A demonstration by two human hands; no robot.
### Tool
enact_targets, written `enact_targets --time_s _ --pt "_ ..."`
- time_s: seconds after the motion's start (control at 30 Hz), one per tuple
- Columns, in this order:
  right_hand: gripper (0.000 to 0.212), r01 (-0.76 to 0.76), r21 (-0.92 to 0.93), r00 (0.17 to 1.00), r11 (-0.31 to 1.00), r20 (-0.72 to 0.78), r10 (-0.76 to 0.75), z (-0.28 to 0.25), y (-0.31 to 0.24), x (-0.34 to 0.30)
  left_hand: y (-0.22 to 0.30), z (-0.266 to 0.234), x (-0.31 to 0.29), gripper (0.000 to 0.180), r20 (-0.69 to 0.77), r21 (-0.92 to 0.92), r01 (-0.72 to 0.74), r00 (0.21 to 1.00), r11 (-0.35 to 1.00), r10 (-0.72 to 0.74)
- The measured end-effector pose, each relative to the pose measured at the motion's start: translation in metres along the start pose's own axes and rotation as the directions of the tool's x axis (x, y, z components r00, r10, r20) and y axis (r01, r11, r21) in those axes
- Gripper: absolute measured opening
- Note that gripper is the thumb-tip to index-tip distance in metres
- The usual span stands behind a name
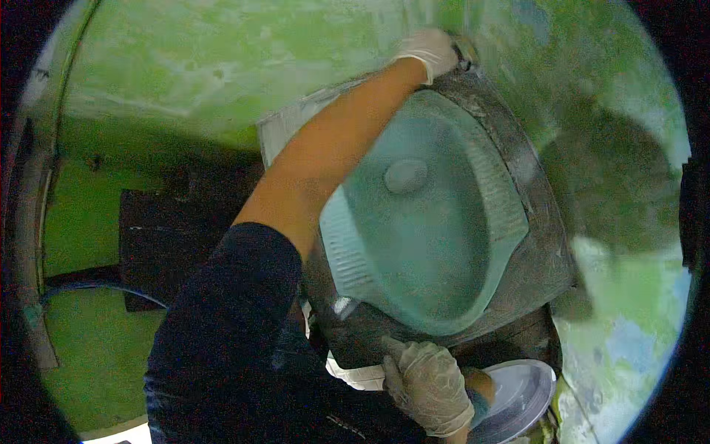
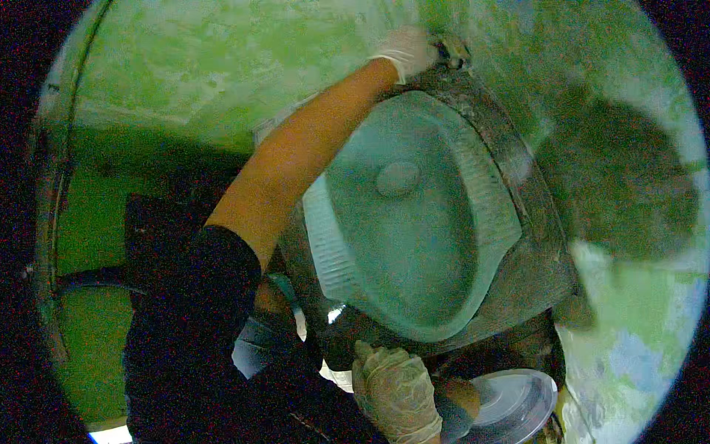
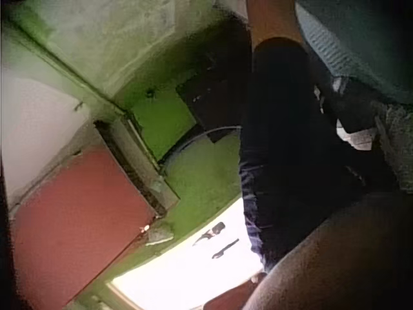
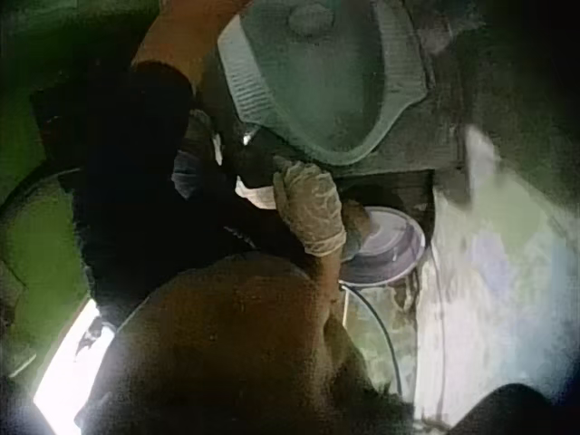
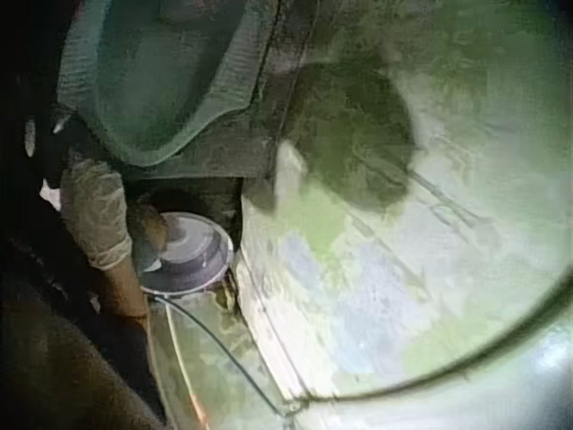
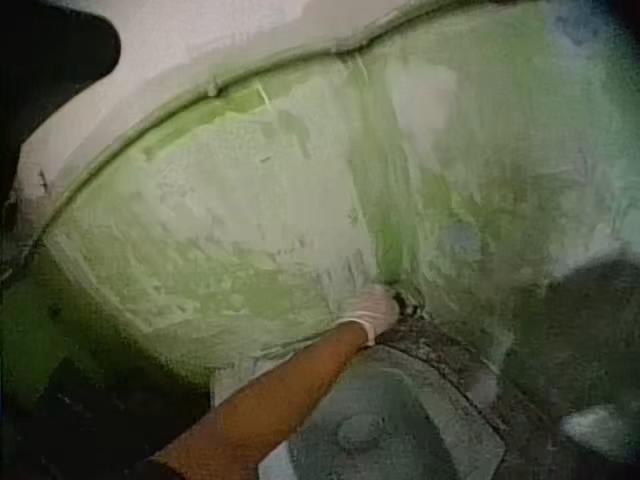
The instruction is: The person paints a bathroom wall and the base of a squat toilet using a paint brush and paint from a bucket.
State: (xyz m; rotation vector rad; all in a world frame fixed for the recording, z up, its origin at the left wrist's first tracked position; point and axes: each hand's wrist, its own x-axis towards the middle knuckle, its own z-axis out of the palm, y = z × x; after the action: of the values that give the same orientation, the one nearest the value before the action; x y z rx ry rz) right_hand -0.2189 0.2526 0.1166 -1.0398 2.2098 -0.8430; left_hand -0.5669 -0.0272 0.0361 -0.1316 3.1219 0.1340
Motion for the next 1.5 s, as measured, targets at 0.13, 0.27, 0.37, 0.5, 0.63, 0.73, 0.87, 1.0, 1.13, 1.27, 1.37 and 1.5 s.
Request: enact_targets --time_s 0.13,0.27,0.37,0.5,0.63,0.73,0.87,1.0,1.13,1.27,1.37,1.5 --pt "0.026 -0.029 0.032 0.998 0.999 0.05 0.027 0.001 0.003 -0.001 0.006 0.018 0.001 0.027 -0.106 0.137 0.009 0.994 0.991 0.006" --pt "0.028 -0.059 -0.121 0.991 0.991 0.114 0.073 -0.003 -0.002 0.002 -0.033 0.015 -0.01 0.02 -0.176 0.254 -0.054 0.979 0.966 0.101" --pt "0.028 -0.004 -0.192 0.998 0.981 0.056 0.015 0.0 0.0 0.0 -0.034 -0.001 -0.014 0.021 -0.206 0.25 -0.05 0.973 0.967 0.104" --pt "0.027 0.019 -0.119 1.0 0.993 0.026 -0.016 0.005 0.003 0.0 -0.01 0.004 -0.002 0.022 -0.163 0.201 -0.153 0.969 0.968 0.187" --pt "0.026 -0.039 -0.148 0.992 0.988 0.11 0.056 0.0 -0.002 -0.001 0.01 0.014 0.027 0.023 0.031 0.191 -0.144 0.99 0.971 0.14" --pt "0.026 0.027 -0.211 0.986 0.977 0.166 0.008 0.017 0.007 -0.004 -0.077 0.041 0.057 0.032 0.076 0.291 -0.099 0.994 0.951 0.08" --pt "0.026 -0.006 -0.079 1.0 0.997 -0.007 0.005 -0.004 -0.006 0.0 -0.153 0.046 0.035 0.039 -0.09 0.073 -0.139 0.985 0.988 0.146" --pt "0.026 0.005 -0.033 0.998 0.999 0.069 -0.003 -0.004 -0.004 0.007 -0.171 0.019 -0.026 0.047 0.017 0.138 -0.188 0.982 0.972 0.188" --pt "0.028 0.01 0.064 0.997 0.998 0.074 -0.014 -0.001 -0.006 0.011 -0.103 -0.011 -0.07 0.04 -0.043 -0.05 0.21 0.976 0.976 -0.212" --pt "0.028 -0.024 0.014 0.993 1.0 0.113 0.022 -0.007 -0.005 0.006 -0.104 0.02 -0.065 0.035 -0.143 0.04 0.173 0.976 0.984 -0.165" --pt "0.029 0.006 -0.068 0.996 0.998 0.087 0.0 -0.007 -0.004 0.001 -0.101 0.002 -0.094 0.031 -0.154 0.049 0.232 0.963 0.972 -0.222" --pt "0.03 0.046 -0.062 0.999 0.997 0.008 -0.045 -0.004 -0.003 0.002 -0.081 0.003 -0.088 0.038 -0.324 0.154 0.029 0.946 0.988 0.023"
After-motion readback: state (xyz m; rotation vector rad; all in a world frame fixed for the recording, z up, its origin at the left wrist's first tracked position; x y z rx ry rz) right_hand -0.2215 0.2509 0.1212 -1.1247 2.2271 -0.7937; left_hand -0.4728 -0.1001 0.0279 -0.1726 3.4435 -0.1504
